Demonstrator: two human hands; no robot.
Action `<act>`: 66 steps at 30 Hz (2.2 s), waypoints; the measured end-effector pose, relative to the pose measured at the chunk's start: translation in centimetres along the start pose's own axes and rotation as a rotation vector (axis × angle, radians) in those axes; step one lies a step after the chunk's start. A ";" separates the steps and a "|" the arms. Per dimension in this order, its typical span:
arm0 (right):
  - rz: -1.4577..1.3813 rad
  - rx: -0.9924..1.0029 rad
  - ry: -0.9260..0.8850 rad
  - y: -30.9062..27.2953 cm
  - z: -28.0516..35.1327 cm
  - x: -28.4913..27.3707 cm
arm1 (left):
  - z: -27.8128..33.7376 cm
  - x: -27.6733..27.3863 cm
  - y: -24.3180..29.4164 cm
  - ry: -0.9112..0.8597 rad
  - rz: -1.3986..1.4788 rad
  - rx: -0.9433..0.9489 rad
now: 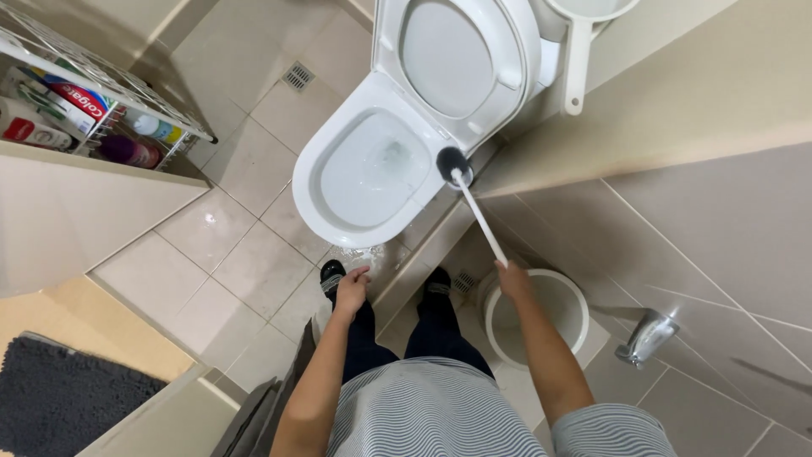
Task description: Cleaning and scrubbing the inside of a toilet bowl using a toilet brush and water scoop.
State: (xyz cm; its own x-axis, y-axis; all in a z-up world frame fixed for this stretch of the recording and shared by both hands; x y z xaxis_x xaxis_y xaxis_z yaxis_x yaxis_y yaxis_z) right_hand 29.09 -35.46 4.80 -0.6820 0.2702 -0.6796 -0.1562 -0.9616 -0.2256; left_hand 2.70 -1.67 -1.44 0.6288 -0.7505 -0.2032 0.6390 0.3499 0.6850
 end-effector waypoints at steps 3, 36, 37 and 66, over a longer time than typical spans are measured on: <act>-0.087 -0.024 -0.014 1.1 -1.6 4.5 | -0.1 0.3 -1.3 0.035 -0.059 0.068; 0.263 -0.262 0.104 1.1 4.8 5.8 | 1.5 -1.4 -5.2 0.109 0.142 -0.039; 0.265 -0.261 0.103 1.4 5.6 6.3 | 2.1 -1.5 -4.4 0.109 0.143 -0.041; 0.492 -0.518 0.017 -9.4 7.7 12.3 | 2.9 -3.4 -5.6 0.183 0.171 -0.030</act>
State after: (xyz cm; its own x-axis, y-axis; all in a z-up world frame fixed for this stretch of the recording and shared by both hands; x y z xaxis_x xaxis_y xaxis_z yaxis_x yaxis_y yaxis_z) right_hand 16.63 -23.47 3.90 -0.5740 -0.1848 -0.7977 0.5293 -0.8271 -0.1892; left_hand -4.34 -2.67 -2.55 0.7969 -0.5658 -0.2117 0.5277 0.4816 0.6997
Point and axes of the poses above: each hand's wrist, its own z-axis away from the middle knuckle, its own x-axis out of the palm, y = z × x, the point moved 2 cm from there along -z, towards the middle knuckle, and after that the axes turned 7 degrees about y, right-handed, at the moved point
